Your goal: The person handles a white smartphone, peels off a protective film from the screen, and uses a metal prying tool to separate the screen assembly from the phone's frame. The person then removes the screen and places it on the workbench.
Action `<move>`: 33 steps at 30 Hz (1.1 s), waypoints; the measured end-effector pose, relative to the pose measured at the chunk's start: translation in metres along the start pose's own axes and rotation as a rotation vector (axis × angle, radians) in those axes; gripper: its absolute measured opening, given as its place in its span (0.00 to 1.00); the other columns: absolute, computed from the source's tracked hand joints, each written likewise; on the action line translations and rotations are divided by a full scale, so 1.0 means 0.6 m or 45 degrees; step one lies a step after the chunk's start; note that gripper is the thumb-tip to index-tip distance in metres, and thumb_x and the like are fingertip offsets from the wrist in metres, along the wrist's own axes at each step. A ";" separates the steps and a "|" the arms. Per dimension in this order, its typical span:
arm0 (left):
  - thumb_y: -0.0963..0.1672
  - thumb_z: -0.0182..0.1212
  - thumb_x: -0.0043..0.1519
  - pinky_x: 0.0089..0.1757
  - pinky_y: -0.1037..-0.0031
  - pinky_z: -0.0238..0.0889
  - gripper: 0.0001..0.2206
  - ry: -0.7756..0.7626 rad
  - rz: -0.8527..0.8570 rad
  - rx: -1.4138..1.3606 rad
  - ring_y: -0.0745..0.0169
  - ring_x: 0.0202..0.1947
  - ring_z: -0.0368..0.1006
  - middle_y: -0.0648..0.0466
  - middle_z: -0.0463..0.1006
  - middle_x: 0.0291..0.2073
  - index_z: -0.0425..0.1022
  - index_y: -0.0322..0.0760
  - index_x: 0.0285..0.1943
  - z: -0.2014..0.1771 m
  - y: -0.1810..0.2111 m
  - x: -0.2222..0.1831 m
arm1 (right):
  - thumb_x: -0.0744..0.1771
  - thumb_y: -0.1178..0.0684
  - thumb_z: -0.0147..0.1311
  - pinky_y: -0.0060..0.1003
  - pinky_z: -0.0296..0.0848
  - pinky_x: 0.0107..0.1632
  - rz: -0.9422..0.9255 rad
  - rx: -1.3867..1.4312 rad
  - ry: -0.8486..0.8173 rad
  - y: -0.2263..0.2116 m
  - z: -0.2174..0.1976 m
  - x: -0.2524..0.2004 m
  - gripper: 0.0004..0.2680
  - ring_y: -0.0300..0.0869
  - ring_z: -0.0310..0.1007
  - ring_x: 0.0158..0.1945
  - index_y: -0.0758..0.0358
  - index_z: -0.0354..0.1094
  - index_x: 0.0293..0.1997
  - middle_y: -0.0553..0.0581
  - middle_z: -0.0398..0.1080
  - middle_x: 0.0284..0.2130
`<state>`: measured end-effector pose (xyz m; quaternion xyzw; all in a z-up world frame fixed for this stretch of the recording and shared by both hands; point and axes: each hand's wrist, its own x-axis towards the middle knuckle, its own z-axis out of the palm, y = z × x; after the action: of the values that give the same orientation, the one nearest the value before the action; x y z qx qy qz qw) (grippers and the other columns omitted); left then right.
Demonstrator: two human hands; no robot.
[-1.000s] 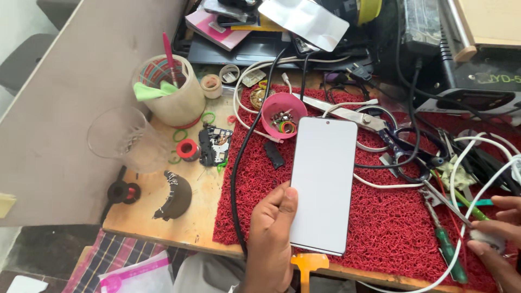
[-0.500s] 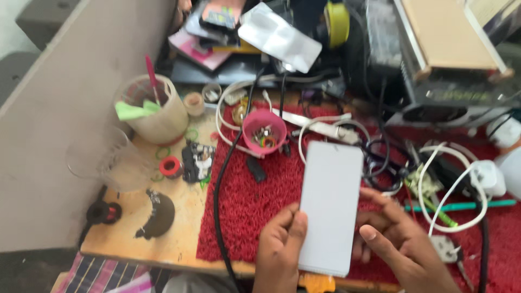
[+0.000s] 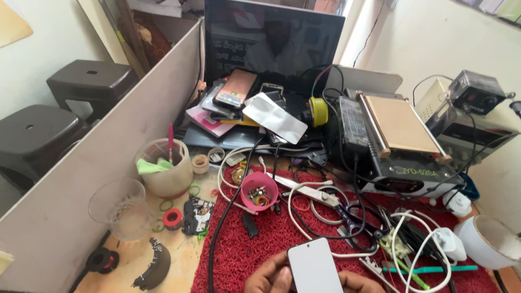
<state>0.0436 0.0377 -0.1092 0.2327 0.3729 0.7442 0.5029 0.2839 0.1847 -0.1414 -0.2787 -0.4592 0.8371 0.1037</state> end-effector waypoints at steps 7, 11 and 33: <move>0.40 0.49 0.69 0.40 0.73 0.75 0.16 -0.034 -0.049 0.085 0.65 0.36 0.79 0.48 0.83 0.39 0.77 0.22 0.60 0.033 0.095 -0.073 | 0.64 0.59 0.52 0.43 0.76 0.45 -0.193 0.001 0.135 0.013 0.073 -0.081 0.15 0.49 0.79 0.43 0.80 0.65 0.54 0.71 0.78 0.41; 0.39 0.49 0.70 0.44 0.73 0.75 0.15 -0.062 -0.081 0.048 0.65 0.40 0.79 0.48 0.82 0.41 0.76 0.20 0.61 0.067 0.148 -0.081 | 0.67 0.60 0.51 0.46 0.78 0.46 -0.073 -0.129 0.241 -0.012 0.078 -0.102 0.15 0.52 0.80 0.45 0.80 0.63 0.57 0.73 0.75 0.42; 0.41 0.55 0.61 0.51 0.75 0.77 0.14 -0.082 0.012 0.593 0.64 0.44 0.85 0.47 0.86 0.38 0.80 0.29 0.52 0.105 0.241 -0.106 | 0.69 0.58 0.54 0.45 0.83 0.45 -0.216 -0.803 0.458 -0.013 0.104 -0.157 0.11 0.51 0.85 0.45 0.74 0.69 0.56 0.69 0.79 0.41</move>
<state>0.0303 -0.0322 0.0454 0.3679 0.5171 0.6327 0.4438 0.3259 0.1043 -0.0739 -0.4006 -0.6905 0.5804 0.1608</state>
